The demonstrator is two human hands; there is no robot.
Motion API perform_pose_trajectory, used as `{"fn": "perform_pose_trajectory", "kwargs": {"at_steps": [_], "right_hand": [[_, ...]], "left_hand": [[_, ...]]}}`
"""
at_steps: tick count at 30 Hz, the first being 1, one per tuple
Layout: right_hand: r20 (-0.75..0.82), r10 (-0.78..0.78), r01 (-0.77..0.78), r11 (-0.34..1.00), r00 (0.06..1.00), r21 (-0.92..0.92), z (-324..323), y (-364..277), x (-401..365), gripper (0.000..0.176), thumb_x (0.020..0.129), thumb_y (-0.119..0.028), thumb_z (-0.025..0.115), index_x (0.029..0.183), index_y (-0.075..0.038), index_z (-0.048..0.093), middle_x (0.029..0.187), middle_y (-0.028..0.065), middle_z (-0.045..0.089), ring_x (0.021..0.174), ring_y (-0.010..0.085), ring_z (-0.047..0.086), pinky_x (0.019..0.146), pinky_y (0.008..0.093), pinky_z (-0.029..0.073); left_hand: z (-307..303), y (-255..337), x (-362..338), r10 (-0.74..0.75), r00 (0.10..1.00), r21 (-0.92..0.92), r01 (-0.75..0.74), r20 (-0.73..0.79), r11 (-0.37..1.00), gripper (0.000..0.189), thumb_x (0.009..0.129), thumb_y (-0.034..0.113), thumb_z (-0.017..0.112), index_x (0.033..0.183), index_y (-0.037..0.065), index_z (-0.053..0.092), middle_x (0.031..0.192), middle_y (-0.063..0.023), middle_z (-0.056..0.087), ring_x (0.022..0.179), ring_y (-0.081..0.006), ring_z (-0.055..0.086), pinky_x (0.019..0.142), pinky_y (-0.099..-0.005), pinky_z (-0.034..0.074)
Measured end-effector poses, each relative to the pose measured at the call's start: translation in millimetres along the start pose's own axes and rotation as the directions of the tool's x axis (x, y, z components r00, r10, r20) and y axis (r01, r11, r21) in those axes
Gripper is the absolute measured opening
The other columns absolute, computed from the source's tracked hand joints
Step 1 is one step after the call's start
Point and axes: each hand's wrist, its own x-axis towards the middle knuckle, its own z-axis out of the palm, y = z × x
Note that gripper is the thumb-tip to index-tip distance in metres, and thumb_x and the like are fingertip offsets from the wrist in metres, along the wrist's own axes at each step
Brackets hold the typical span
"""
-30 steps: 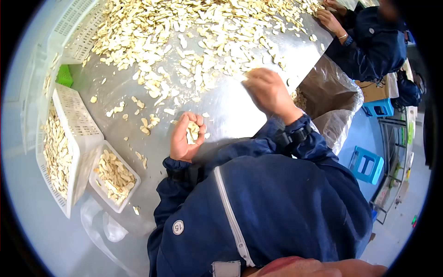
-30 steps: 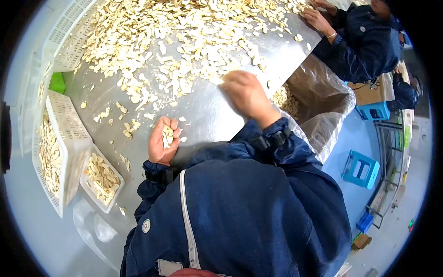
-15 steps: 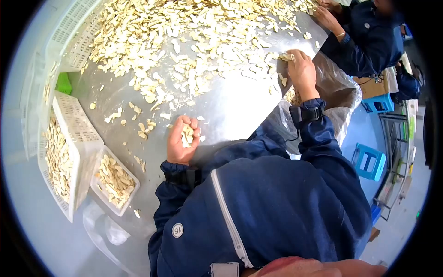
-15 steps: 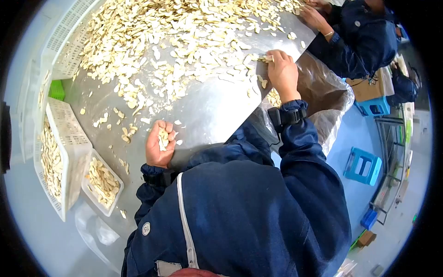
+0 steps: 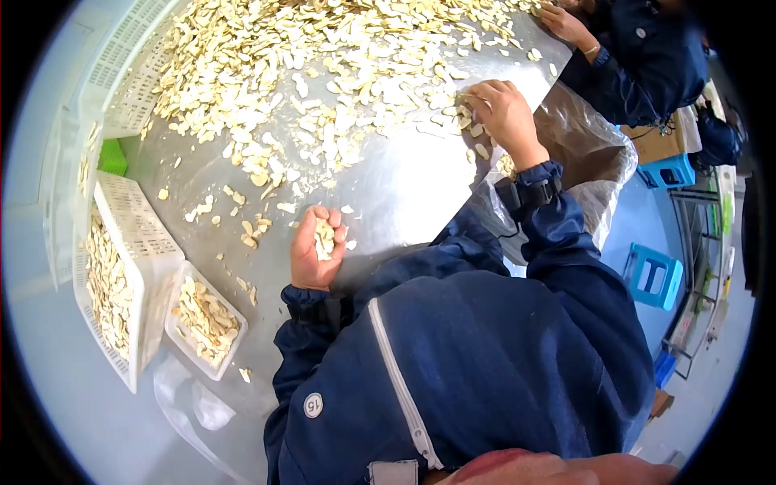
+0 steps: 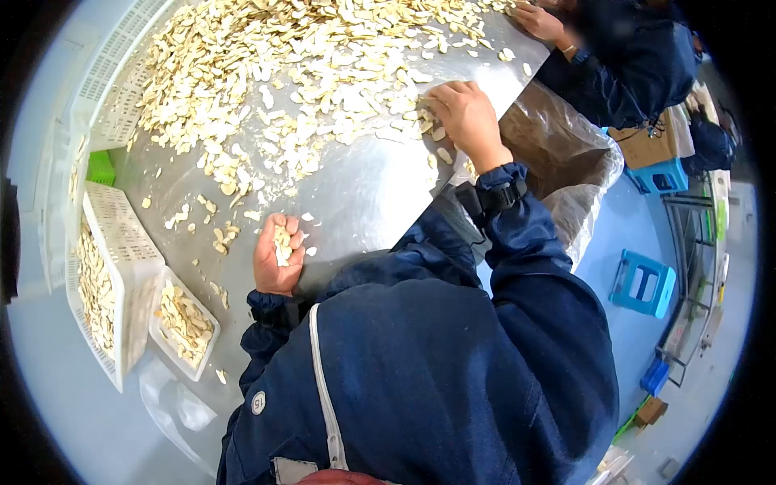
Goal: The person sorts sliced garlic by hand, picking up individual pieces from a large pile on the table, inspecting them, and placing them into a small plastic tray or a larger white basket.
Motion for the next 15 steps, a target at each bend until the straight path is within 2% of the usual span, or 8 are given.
{"fn": "perform_pose_trajectory", "kwargs": {"at_steps": [3,5,7,9,10,13,15], "right_hand": [[0.128,0.302,-0.327,0.89,0.945,0.319,-3,-54,-7,0.02,0.096,-0.019,0.07,0.112,-0.009,0.078,0.103,0.0149,0.075,0.1,0.0363,0.07,0.088,0.0415,0.056],[0.199,0.16,-0.244,0.807,0.967,0.538,1,-102,-21,0.024,0.099,-0.021,0.068,0.12,-0.01,0.076,0.108,0.0159,0.075,0.101,0.0362,0.071,0.087,0.0405,0.058],[0.206,-0.17,-0.021,0.721,0.964,0.692,4,-140,-27,0.031,0.1,-0.022,0.068,0.128,-0.011,0.072,0.119,0.0157,0.073,0.108,0.0346,0.069,0.093,0.0412,0.057],[0.05,-0.308,0.205,0.735,0.95,0.646,15,-156,-30,0.035,0.1,-0.024,0.067,0.133,-0.012,0.068,0.128,0.0139,0.07,0.117,0.0336,0.066,0.098,0.0419,0.055],[0.077,-0.325,0.204,0.743,0.943,0.637,18,-154,-29,0.036,0.099,-0.023,0.069,0.133,-0.013,0.067,0.134,0.0112,0.067,0.127,0.0316,0.061,0.106,0.043,0.051],[0.006,-0.407,0.384,0.867,0.914,0.317,28,-126,-31,0.035,0.096,-0.023,0.07,0.131,-0.015,0.068,0.137,0.0082,0.065,0.132,0.0299,0.058,0.111,0.0457,0.047],[0.057,-0.38,0.361,0.908,0.923,0.214,30,-101,-41,0.031,0.093,-0.025,0.075,0.123,-0.017,0.072,0.14,0.0055,0.064,0.136,0.0285,0.056,0.115,0.0497,0.042]], "left_hand": [[-4,1,1,-0.027,0.999,0.026,0.027,0.018,0.999,0.026,0.114,0.033,0.044,0.114,0.01,0.057,0.104,-0.0061,0.056,0.08,-0.0136,0.055,0.054,-0.0207,0.045],[1,0,2,-0.014,0.999,0.084,0.017,-0.038,0.996,0.029,0.114,0.036,0.043,0.116,0.01,0.058,0.107,-0.0071,0.058,0.081,-0.0143,0.057,0.055,-0.0214,0.046],[10,1,2,-0.002,0.995,0.115,0.013,-0.096,0.993,0.032,0.114,0.038,0.043,0.119,0.011,0.058,0.11,-0.0082,0.06,0.082,-0.0149,0.058,0.055,-0.022,0.047],[21,2,0,0.005,0.987,0.111,0.013,-0.158,0.994,0.033,0.114,0.04,0.043,0.121,0.011,0.059,0.112,-0.0093,0.062,0.083,-0.0154,0.059,0.056,-0.0226,0.047],[15,1,-1,0.009,0.989,0.096,0.005,-0.147,0.995,0.031,0.113,0.038,0.043,0.12,0.012,0.058,0.111,-0.0091,0.061,0.083,-0.0154,0.058,0.055,-0.0224,0.047],[-2,0,0,0.015,0.996,0.048,-0.011,-0.091,0.999,0.026,0.113,0.035,0.045,0.117,0.013,0.057,0.109,-0.0084,0.058,0.083,-0.0156,0.058,0.054,-0.0217,0.046],[-2,1,-1,-0.001,0.999,0.017,0.002,-0.042,1.0,0.022,0.113,0.032,0.045,0.115,0.013,0.057,0.107,-0.0079,0.056,0.084,-0.0157,0.058,0.053,-0.0211,0.045]]}}
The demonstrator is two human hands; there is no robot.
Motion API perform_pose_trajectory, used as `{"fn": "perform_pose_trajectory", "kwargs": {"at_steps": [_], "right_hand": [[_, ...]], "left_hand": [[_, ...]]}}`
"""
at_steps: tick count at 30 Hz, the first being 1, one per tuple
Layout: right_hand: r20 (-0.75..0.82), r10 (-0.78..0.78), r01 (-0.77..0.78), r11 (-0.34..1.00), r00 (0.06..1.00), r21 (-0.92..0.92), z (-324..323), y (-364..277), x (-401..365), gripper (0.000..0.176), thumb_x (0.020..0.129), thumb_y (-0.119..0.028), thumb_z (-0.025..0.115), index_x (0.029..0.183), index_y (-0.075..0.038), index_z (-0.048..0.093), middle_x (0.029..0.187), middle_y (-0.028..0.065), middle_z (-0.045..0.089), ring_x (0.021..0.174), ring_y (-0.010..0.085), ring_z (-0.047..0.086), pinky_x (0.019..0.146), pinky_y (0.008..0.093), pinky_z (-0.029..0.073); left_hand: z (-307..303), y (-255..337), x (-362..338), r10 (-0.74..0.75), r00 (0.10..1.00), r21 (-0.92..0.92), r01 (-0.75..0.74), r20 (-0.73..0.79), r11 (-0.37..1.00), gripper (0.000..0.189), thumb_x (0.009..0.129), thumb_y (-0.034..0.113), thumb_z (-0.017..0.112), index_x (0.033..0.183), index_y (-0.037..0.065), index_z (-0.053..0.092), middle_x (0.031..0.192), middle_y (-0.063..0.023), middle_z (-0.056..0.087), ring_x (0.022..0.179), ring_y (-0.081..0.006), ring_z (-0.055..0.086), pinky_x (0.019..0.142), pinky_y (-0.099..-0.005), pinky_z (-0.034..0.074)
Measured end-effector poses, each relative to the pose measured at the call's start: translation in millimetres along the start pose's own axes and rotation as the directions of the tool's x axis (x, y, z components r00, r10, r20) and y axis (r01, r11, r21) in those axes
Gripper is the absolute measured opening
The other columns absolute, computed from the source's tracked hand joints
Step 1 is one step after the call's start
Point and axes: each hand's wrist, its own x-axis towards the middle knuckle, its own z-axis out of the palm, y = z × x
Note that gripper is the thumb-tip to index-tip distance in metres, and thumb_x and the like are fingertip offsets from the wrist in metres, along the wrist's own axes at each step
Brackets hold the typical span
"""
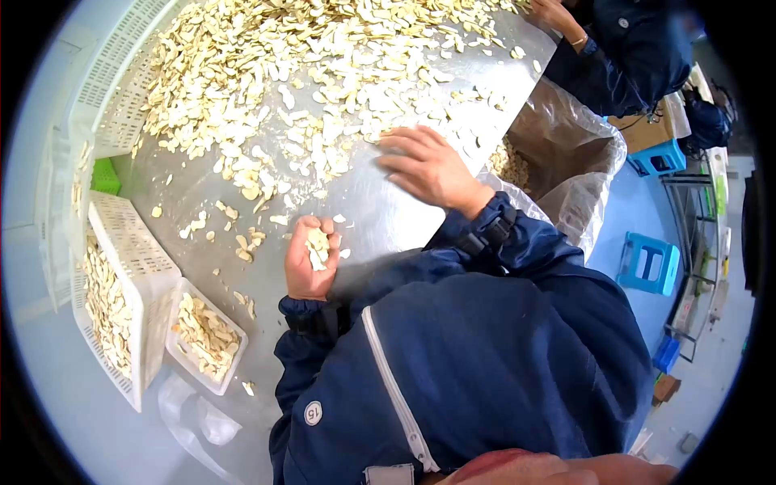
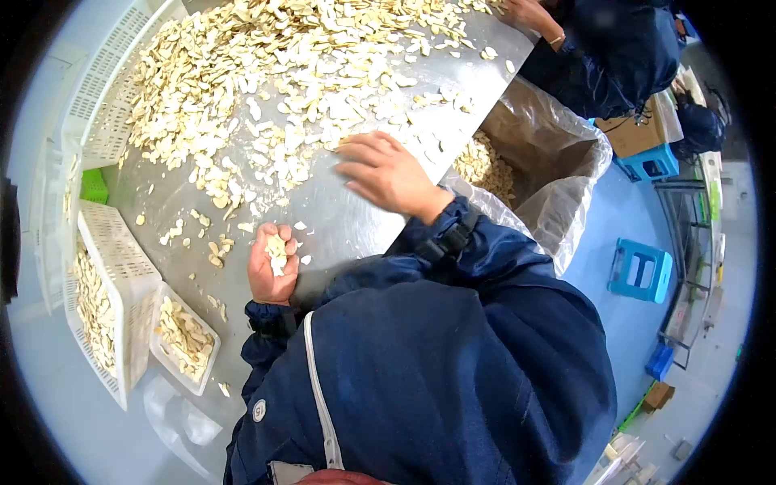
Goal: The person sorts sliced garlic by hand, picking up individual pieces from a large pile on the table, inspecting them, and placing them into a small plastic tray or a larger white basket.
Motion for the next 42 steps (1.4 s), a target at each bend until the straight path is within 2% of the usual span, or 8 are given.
{"fn": "perform_pose_trajectory", "kwargs": {"at_steps": [4,11,14,22,26,34,38,42], "right_hand": [[-0.164,0.123,-0.167,0.943,0.979,-0.286,-19,53,-28,0.02,0.094,-0.022,0.074,0.113,-0.017,0.075,0.128,0.0075,0.07,0.13,0.0296,0.06,0.112,0.0485,0.044],[-0.345,0.346,-0.481,0.73,0.873,-0.485,-71,129,-84,0.022,0.096,-0.017,0.066,0.115,-0.014,0.077,0.123,0.0063,0.073,0.121,0.03,0.064,0.106,0.047,0.046],[-0.355,0.45,-0.558,0.767,0.819,-0.316,-71,127,-76,0.023,0.096,-0.016,0.066,0.116,-0.014,0.077,0.124,0.0067,0.073,0.119,0.031,0.064,0.103,0.0462,0.048],[-0.441,0.476,-0.635,0.686,0.761,-0.355,-59,182,-48,0.029,0.096,-0.018,0.064,0.123,-0.018,0.074,0.133,0.0095,0.069,0.119,0.0357,0.064,0.097,0.048,0.053],[-0.324,0.627,-0.705,0.64,0.709,-0.306,-79,188,-52,0.025,0.097,-0.025,0.065,0.119,-0.019,0.075,0.122,0.0098,0.073,0.111,0.0345,0.068,0.092,0.0474,0.054],[-0.349,0.755,-0.831,0.486,0.555,-0.27,-103,175,-70,0.021,0.097,-0.03,0.066,0.111,-0.016,0.073,0.108,0.0116,0.075,0.102,0.0368,0.07,0.086,0.0479,0.055],[-0.39,0.445,-0.588,0.679,0.806,-0.44,-90,168,-59,0.028,0.093,-0.019,0.068,0.12,-0.016,0.073,0.121,0.0085,0.073,0.11,0.0348,0.066,0.091,0.0454,0.055],[-0.308,0.441,-0.529,0.781,0.843,-0.331,-73,155,-39,0.024,0.094,-0.021,0.069,0.116,-0.013,0.073,0.116,0.012,0.073,0.108,0.0359,0.067,0.092,0.0461,0.054]], "left_hand": [[-1,1,2,-0.02,0.999,-0.017,0.021,0.039,1.0,0.019,0.112,0.028,0.045,0.114,0.013,0.055,0.106,-0.0073,0.053,0.084,-0.0156,0.057,0.052,-0.0206,0.044],[1,3,2,-0.039,0.998,-0.021,0.04,0.046,0.999,0.02,0.113,0.028,0.043,0.115,0.012,0.055,0.106,-0.0073,0.053,0.082,-0.0156,0.055,0.053,-0.0219,0.045],[-1,2,3,-0.044,0.998,-0.007,0.045,0.038,0.999,0.022,0.113,0.03,0.042,0.115,0.011,0.055,0.106,-0.0071,0.053,0.082,-0.0157,0.055,0.054,-0.0221,0.046],[-2,-1,3,0.004,1.0,-0.021,-0.004,0.008,1.0,0.034,0.114,0.037,0.041,0.126,0.009,0.058,0.109,-0.0088,0.059,0.084,-0.0165,0.058,0.054,-0.0237,0.048],[-4,-1,3,-0.001,1.0,-0.005,0.001,-0.009,1.0,0.035,0.114,0.037,0.041,0.126,0.008,0.058,0.108,-0.0094,0.061,0.084,-0.0177,0.061,0.055,-0.0256,0.049],[-4,0,3,-0.026,0.999,-0.001,0.026,0.042,1.0,0.029,0.114,0.035,0.044,0.125,0.011,0.057,0.109,-0.0069,0.055,0.083,-0.0141,0.055,0.057,-0.0226,0.047],[-7,-2,4,-0.016,0.998,-0.026,0.017,0.055,1.0,0.031,0.114,0.036,0.044,0.123,0.01,0.058,0.109,-0.0082,0.058,0.083,-0.0165,0.058,0.057,-0.0245,0.048],[-6,-2,3,0.001,0.999,-0.038,0.001,0.051,0.999,0.032,0.113,0.036,0.045,0.122,0.009,0.058,0.108,-0.0094,0.06,0.084,-0.0183,0.06,0.056,-0.0261,0.049]]}}
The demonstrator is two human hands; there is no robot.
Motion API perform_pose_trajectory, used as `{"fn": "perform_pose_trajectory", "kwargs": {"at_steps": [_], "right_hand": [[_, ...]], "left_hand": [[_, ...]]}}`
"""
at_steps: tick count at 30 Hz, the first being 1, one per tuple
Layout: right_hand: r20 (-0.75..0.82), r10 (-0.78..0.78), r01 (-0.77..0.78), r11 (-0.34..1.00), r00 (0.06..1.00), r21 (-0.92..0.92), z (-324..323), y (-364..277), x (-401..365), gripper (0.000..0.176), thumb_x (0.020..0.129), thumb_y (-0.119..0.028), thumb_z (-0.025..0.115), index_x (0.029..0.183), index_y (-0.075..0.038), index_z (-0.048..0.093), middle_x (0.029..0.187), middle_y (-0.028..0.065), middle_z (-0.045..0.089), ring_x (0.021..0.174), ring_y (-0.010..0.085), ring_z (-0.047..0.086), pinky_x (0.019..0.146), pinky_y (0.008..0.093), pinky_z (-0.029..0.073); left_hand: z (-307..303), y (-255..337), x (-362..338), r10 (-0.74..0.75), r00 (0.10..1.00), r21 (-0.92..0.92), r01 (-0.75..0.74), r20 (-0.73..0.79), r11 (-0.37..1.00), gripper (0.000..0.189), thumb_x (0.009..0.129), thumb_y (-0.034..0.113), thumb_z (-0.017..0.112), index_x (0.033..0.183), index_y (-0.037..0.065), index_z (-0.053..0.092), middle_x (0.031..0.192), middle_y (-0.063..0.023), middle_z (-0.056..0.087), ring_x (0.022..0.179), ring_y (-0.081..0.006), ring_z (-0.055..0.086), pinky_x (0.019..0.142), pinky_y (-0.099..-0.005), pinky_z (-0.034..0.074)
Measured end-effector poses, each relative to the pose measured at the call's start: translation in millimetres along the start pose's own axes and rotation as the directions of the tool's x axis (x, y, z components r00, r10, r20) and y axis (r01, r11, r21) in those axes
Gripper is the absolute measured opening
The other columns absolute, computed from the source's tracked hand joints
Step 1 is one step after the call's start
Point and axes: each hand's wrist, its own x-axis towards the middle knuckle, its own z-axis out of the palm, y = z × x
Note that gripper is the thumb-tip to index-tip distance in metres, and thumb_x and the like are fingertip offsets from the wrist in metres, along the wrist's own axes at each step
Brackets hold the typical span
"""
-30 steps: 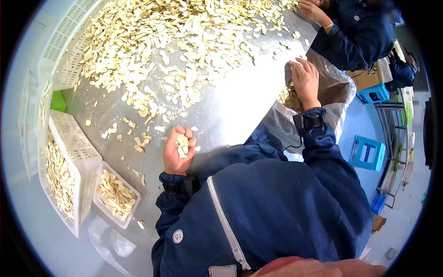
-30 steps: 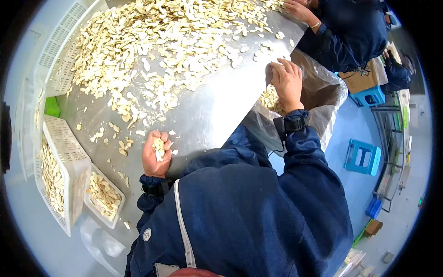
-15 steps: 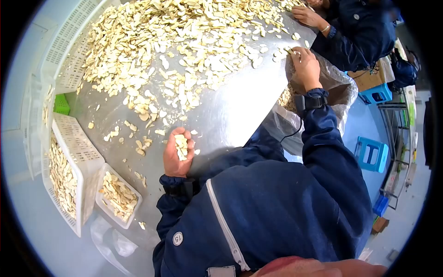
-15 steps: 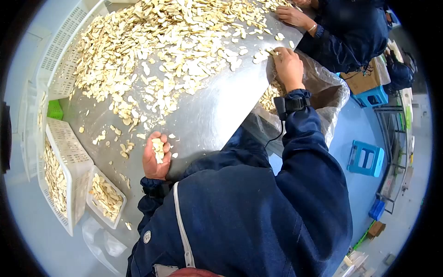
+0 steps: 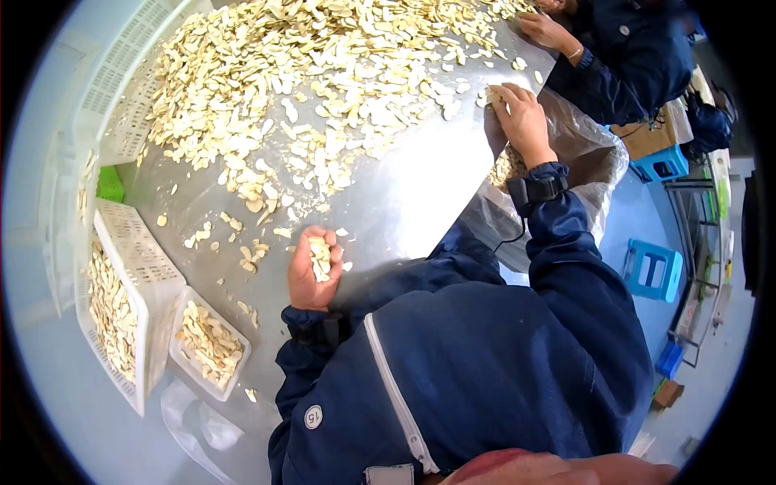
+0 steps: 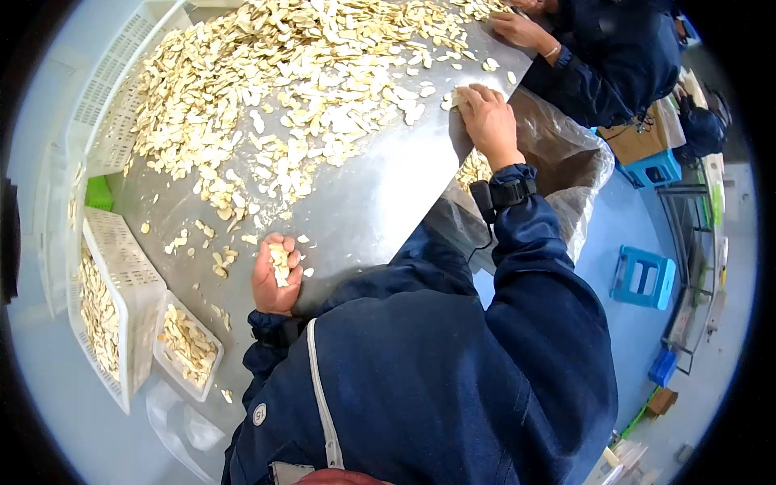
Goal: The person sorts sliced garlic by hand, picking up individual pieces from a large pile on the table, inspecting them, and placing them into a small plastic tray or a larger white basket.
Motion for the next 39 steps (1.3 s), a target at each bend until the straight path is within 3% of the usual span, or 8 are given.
{"fn": "perform_pose_trajectory", "kwargs": {"at_steps": [2,10,19,24,27,32,37,39], "right_hand": [[0.114,0.083,-0.092,0.993,0.99,0.073,-3,-3,0,0.022,0.094,-0.023,0.07,0.112,-0.011,0.074,0.111,0.0134,0.074,0.106,0.0365,0.068,0.091,0.0466,0.054],[0.054,0.187,-0.178,0.974,0.981,-0.141,-20,30,-26,0.021,0.099,-0.029,0.064,0.11,-0.013,0.073,0.105,0.0128,0.075,0.096,0.0361,0.07,0.081,0.0472,0.055],[0.065,0.199,-0.205,0.974,0.978,0.095,-11,17,-7,0.028,0.098,-0.023,0.065,0.124,-0.014,0.072,0.104,0.0156,0.076,0.096,0.0356,0.073,0.081,0.0442,0.057],[0.238,0.265,-0.328,0.9,0.934,0.287,-11,-20,15,0.029,0.096,-0.025,0.067,0.12,-0.01,0.074,0.104,0.0174,0.076,0.094,0.0334,0.074,0.082,0.0409,0.057],[0.171,0.074,-0.087,0.994,0.982,0.071,0,-41,25,0.031,0.097,-0.029,0.067,0.122,-0.014,0.074,0.119,0.0141,0.073,0.113,0.0367,0.067,0.096,0.0452,0.054],[0.103,-0.23,0.19,0.934,0.968,0.301,57,-91,67,0.037,0.101,-0.039,0.064,0.131,-0.018,0.07,0.131,0.0144,0.069,0.12,0.0381,0.063,0.102,0.0466,0.051],[0.054,-0.14,0.145,0.983,0.989,-0.114,92,-126,86,0.047,0.098,-0.048,0.067,0.136,-0.019,0.068,0.142,0.013,0.064,0.128,0.0378,0.061,0.108,0.046,0.048],[0.213,-0.232,0.195,0.964,0.949,0.181,86,-120,86,0.043,0.098,-0.043,0.068,0.134,-0.02,0.07,0.142,0.014,0.064,0.127,0.0395,0.061,0.108,0.0463,0.049]], "left_hand": [[-2,0,0,0.001,1.0,-0.008,0.0,0.017,1.0,0.031,0.113,0.036,0.046,0.121,0.009,0.059,0.108,-0.0098,0.061,0.085,-0.0188,0.06,0.057,-0.0265,0.049],[-3,1,1,-0.022,0.999,-0.015,0.023,0.04,1.0,0.03,0.113,0.034,0.047,0.122,0.008,0.058,0.108,-0.0096,0.06,0.086,-0.0188,0.058,0.059,-0.0266,0.047],[1,1,-2,-0.012,0.999,-0.01,0.013,0.05,1.0,0.03,0.114,0.032,0.044,0.124,0.007,0.057,0.108,-0.0098,0.056,0.086,-0.0174,0.056,0.06,-0.0255,0.046],[-1,-1,-1,0.006,0.998,0.007,-0.006,0.067,1.0,0.03,0.114,0.032,0.044,0.124,0.006,0.057,0.109,-0.0099,0.058,0.086,-0.0176,0.057,0.06,-0.0261,0.047],[-2,-1,0,0.001,0.997,-0.003,-0.001,0.079,1.0,0.03,0.114,0.033,0.045,0.124,0.006,0.057,0.109,-0.0103,0.058,0.087,-0.0178,0.058,0.061,-0.0262,0.047],[-6,-1,2,0.004,0.995,0.013,-0.006,0.102,1.0,0.031,0.113,0.035,0.048,0.122,0.008,0.059,0.108,-0.0092,0.061,0.089,-0.0186,0.061,0.064,-0.0271,0.049],[0,0,-2,-0.001,1.0,0.007,0.0,0.031,1.0,0.031,0.114,0.034,0.045,0.124,0.008,0.057,0.109,-0.0091,0.059,0.086,-0.0175,0.059,0.061,-0.0267,0.049],[0,1,-3,0.004,1.0,0.02,-0.004,0.026,1.0,0.031,0.114,0.035,0.045,0.124,0.008,0.057,0.109,-0.0089,0.059,0.086,-0.0173,0.059,0.061,-0.0268,0.049]]}}
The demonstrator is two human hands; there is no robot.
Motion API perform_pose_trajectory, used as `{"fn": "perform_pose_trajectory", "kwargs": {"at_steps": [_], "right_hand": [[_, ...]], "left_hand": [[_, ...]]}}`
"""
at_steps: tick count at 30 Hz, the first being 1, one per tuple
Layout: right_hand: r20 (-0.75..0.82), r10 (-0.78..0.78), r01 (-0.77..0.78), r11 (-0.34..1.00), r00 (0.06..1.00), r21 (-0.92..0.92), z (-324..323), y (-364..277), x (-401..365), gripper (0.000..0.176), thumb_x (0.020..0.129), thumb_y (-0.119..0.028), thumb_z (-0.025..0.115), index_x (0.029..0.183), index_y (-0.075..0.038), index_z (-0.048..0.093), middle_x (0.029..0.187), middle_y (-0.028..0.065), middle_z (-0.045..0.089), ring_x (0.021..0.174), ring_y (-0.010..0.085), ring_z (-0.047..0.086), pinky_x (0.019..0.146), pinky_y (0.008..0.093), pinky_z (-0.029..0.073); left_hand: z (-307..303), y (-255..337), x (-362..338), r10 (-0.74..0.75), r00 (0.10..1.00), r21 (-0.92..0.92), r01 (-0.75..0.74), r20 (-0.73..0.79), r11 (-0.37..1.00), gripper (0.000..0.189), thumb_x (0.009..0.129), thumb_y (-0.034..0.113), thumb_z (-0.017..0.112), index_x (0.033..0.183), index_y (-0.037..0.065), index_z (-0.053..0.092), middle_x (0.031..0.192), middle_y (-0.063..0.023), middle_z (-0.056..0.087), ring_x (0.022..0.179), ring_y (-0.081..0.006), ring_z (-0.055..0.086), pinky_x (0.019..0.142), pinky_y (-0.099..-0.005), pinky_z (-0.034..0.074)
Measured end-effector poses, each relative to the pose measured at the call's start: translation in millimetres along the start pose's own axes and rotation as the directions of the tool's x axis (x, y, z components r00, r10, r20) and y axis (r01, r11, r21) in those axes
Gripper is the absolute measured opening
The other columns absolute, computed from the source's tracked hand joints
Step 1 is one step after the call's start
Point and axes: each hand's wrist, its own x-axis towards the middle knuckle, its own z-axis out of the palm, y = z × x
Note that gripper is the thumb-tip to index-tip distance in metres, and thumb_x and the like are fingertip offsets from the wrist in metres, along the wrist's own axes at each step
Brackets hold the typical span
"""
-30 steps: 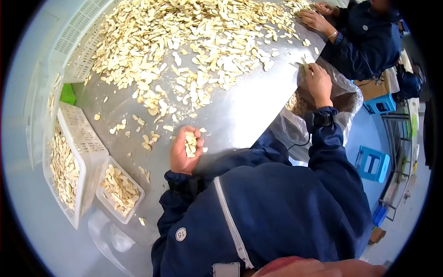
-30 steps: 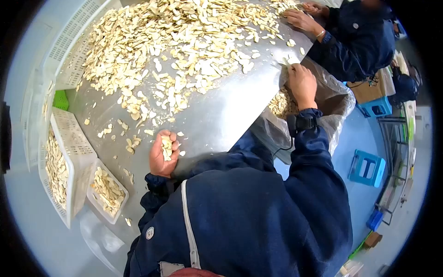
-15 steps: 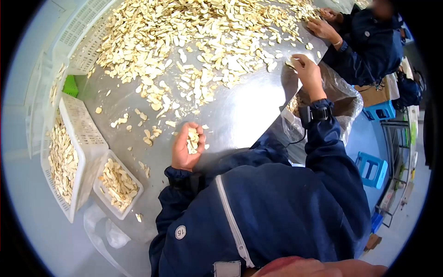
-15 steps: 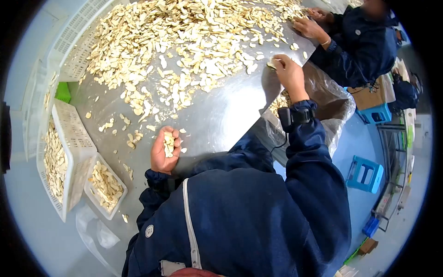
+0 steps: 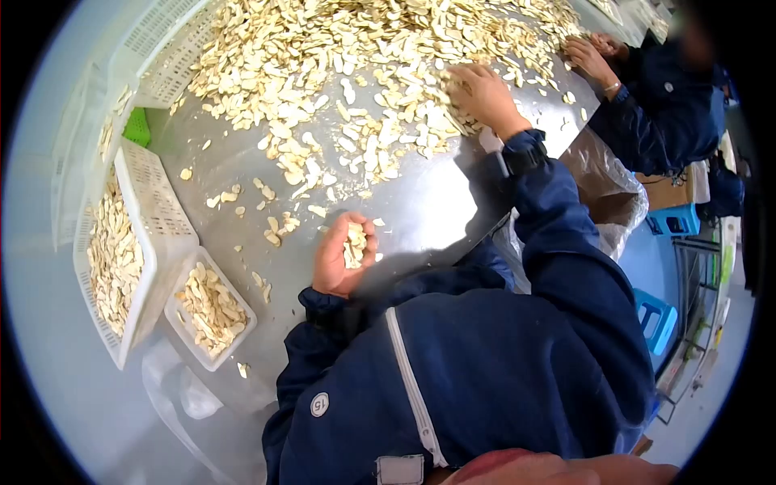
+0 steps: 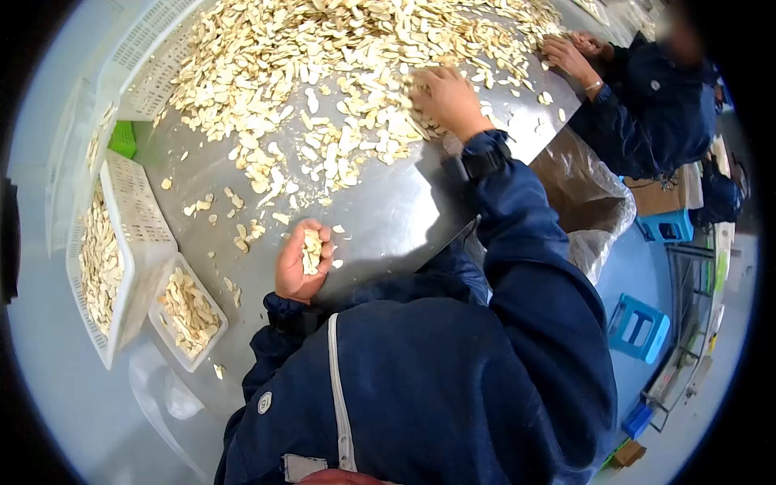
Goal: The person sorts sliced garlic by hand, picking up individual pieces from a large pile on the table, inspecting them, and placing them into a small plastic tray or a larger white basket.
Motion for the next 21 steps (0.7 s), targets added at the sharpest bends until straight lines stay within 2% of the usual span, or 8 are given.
{"fn": "perform_pose_trajectory", "kwargs": {"at_steps": [2,9,11,13,14,16,18,21], "right_hand": [[0.115,-0.046,0.017,0.968,0.992,0.249,-16,-2,-16,0.037,0.096,-0.033,0.069,0.13,-0.018,0.072,0.141,0.0164,0.064,0.125,0.0418,0.061,0.108,0.0469,0.049],[-0.144,0.014,-0.013,1.0,0.99,0.004,-50,26,-55,0.035,0.092,-0.019,0.07,0.126,-0.016,0.074,0.133,0.0166,0.068,0.12,0.0392,0.063,0.103,0.047,0.051],[-0.106,-0.019,0.031,0.993,0.994,0.114,-51,12,-50,0.03,0.092,-0.013,0.068,0.121,-0.015,0.075,0.122,0.0103,0.072,0.112,0.0359,0.065,0.098,0.0476,0.052],[-0.114,-0.139,0.149,0.986,0.984,0.077,-41,-4,-40,0.028,0.092,-0.014,0.068,0.119,-0.014,0.076,0.12,0.0081,0.073,0.111,0.0332,0.065,0.098,0.0458,0.051],[-0.149,-0.147,0.148,0.989,0.978,0.0,-37,-17,-39,0.024,0.093,-0.016,0.069,0.115,-0.013,0.077,0.119,0.0059,0.073,0.111,0.0303,0.064,0.098,0.0437,0.05],[-0.095,-0.149,0.144,0.988,0.984,-0.052,-30,-27,-33,0.022,0.093,-0.019,0.069,0.112,-0.013,0.078,0.12,0.0037,0.073,0.112,0.029,0.063,0.1,0.0432,0.049],[-0.122,-0.168,0.156,0.982,0.978,-0.104,-25,-32,-30,0.019,0.093,-0.023,0.071,0.107,-0.013,0.079,0.116,0.0038,0.074,0.109,0.0291,0.065,0.096,0.0431,0.051],[-0.074,0.03,-0.018,0.986,0.997,0.167,-35,-39,-43,0.022,0.097,-0.024,0.069,0.109,-0.008,0.077,0.106,0.0082,0.076,0.101,0.0344,0.068,0.088,0.0446,0.054]], "left_hand": [[0,0,0,-0.005,1.0,0.007,0.005,0.005,1.0,0.031,0.114,0.035,0.044,0.124,0.008,0.057,0.108,-0.0087,0.059,0.086,-0.0172,0.059,0.061,-0.0269,0.049],[3,2,5,-0.046,0.997,0.025,0.044,0.068,0.999,0.031,0.114,0.034,0.044,0.122,0.008,0.058,0.107,-0.0077,0.059,0.085,-0.0167,0.059,0.061,-0.0253,0.047],[8,1,6,-0.054,0.997,0.034,0.052,0.046,0.998,0.03,0.114,0.033,0.044,0.121,0.007,0.058,0.106,-0.0075,0.06,0.084,-0.0165,0.058,0.06,-0.025,0.046],[20,0,7,-0.061,0.998,0.057,0.061,-0.006,0.997,0.031,0.114,0.033,0.044,0.12,0.007,0.058,0.105,-0.0074,0.06,0.083,-0.0164,0.058,0.059,-0.0248,0.046],[26,-2,9,-0.079,0.997,0.048,0.08,-0.024,0.996,0.031,0.114,0.034,0.044,0.119,0.007,0.058,0.104,-0.0075,0.061,0.083,-0.0167,0.059,0.059,-0.0249,0.046],[37,-9,13,-0.114,0.991,0.03,0.116,-0.062,0.993,0.032,0.114,0.035,0.045,0.118,0.006,0.059,0.103,-0.0077,0.061,0.082,-0.0173,0.06,0.057,-0.0249,0.046],[43,-16,15,-0.107,0.994,0.099,0.107,-0.001,0.989,0.032,0.114,0.035,0.045,0.117,0.006,0.059,0.103,-0.0076,0.062,0.082,-0.0177,0.061,0.057,-0.025,0.046],[40,-17,15,-0.102,0.994,0.141,0.097,0.03,0.985,0.034,0.114,0.036,0.045,0.12,0.005,0.059,0.106,-0.0088,0.064,0.083,-0.0191,0.064,0.056,-0.0255,0.048]]}}
